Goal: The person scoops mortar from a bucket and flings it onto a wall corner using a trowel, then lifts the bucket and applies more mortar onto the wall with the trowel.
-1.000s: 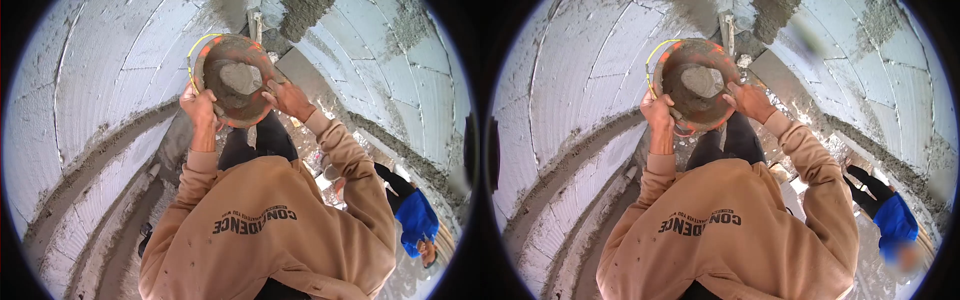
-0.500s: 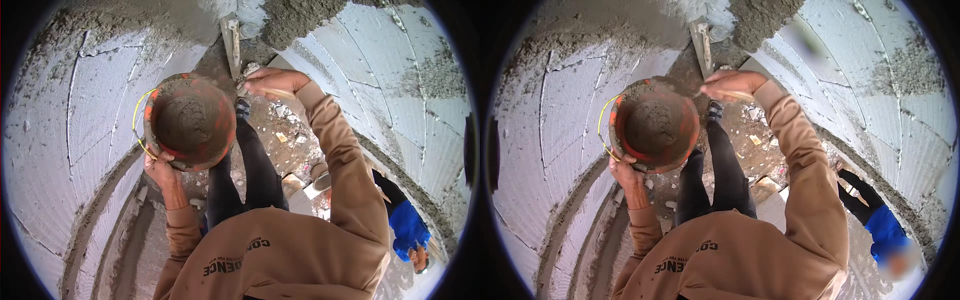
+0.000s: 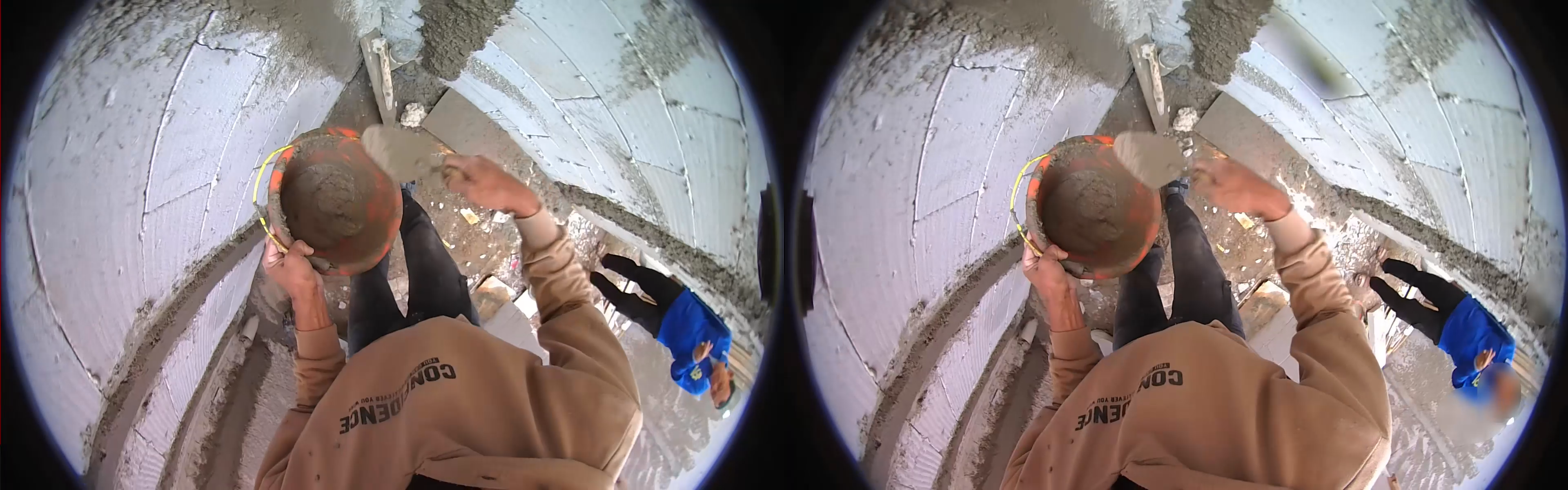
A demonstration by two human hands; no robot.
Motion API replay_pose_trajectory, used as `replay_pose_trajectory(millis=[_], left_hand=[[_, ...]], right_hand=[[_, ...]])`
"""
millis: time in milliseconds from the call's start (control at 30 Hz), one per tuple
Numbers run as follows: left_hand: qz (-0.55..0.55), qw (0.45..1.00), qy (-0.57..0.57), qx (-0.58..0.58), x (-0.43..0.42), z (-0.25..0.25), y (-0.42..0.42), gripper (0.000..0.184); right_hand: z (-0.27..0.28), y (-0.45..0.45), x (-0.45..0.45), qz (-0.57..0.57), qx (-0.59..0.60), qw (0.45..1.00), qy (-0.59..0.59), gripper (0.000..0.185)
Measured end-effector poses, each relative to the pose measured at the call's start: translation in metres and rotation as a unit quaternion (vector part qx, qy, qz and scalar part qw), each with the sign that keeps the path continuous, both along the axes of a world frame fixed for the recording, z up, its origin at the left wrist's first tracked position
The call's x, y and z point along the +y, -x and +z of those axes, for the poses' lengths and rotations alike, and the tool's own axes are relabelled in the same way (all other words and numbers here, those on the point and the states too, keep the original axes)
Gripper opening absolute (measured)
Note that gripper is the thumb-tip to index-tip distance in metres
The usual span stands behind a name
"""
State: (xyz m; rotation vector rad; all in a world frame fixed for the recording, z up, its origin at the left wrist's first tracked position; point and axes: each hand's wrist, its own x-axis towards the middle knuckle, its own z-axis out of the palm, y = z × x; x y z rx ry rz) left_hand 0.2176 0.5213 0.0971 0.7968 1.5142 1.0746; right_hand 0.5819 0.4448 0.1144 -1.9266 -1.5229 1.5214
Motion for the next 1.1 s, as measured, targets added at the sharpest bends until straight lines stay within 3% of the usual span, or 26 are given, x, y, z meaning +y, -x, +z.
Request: replay_pose_trajectory(millis=[33,100,167,233,333,567,733,933,1100], left_hand=[[0.003,1.0,0.0,0.004,-0.008,0.006,0.008,0.055],[-0.028,0.999,-0.033,-0.008,-0.019,0.027,0.019,0.055],[-0.05,0.997,-0.056,-0.02,-0.032,0.061,0.023,0.055],[-0.065,0.995,-0.061,-0.035,-0.046,0.087,0.032,0.054],[-0.106,0.991,-0.064,-0.045,-0.058,0.101,0.051,0.053],[-0.166,0.982,-0.077,-0.042,-0.071,0.074,0.077,0.048],[-0.202,0.978,-0.031,-0.04,-0.087,0.087,0.078,0.049],[-0.231,0.971,-0.044,-0.048,-0.097,0.077,0.062,0.045],[-0.254,0.964,-0.027,-0.073,-0.11,0.094,0.049,0.046]], right_hand=[[-0.007,0.031,-0.012,0.038,-0.006,0.998,-0.044,0.036],[-0.033,0.108,-0.037,0.081,-0.192,0.971,-0.114,0.03],[-0.062,0.18,-0.064,0.052,-0.25,0.927,-0.273,0.027],[-0.039,0.228,-0.082,0.076,-0.236,0.943,-0.222,0.025],[-0.013,0.263,-0.113,-0.004,-0.201,0.957,-0.211,0.025],[0.028,0.284,-0.155,-0.015,-0.209,0.972,-0.108,0.029],[0.048,0.284,-0.17,-0.042,-0.183,0.982,-0.012,0.036],[0.043,0.284,-0.194,-0.078,-0.218,0.97,-0.078,0.029],[0.059,0.287,-0.215,-0.112,-0.205,0.971,-0.041,0.031]])
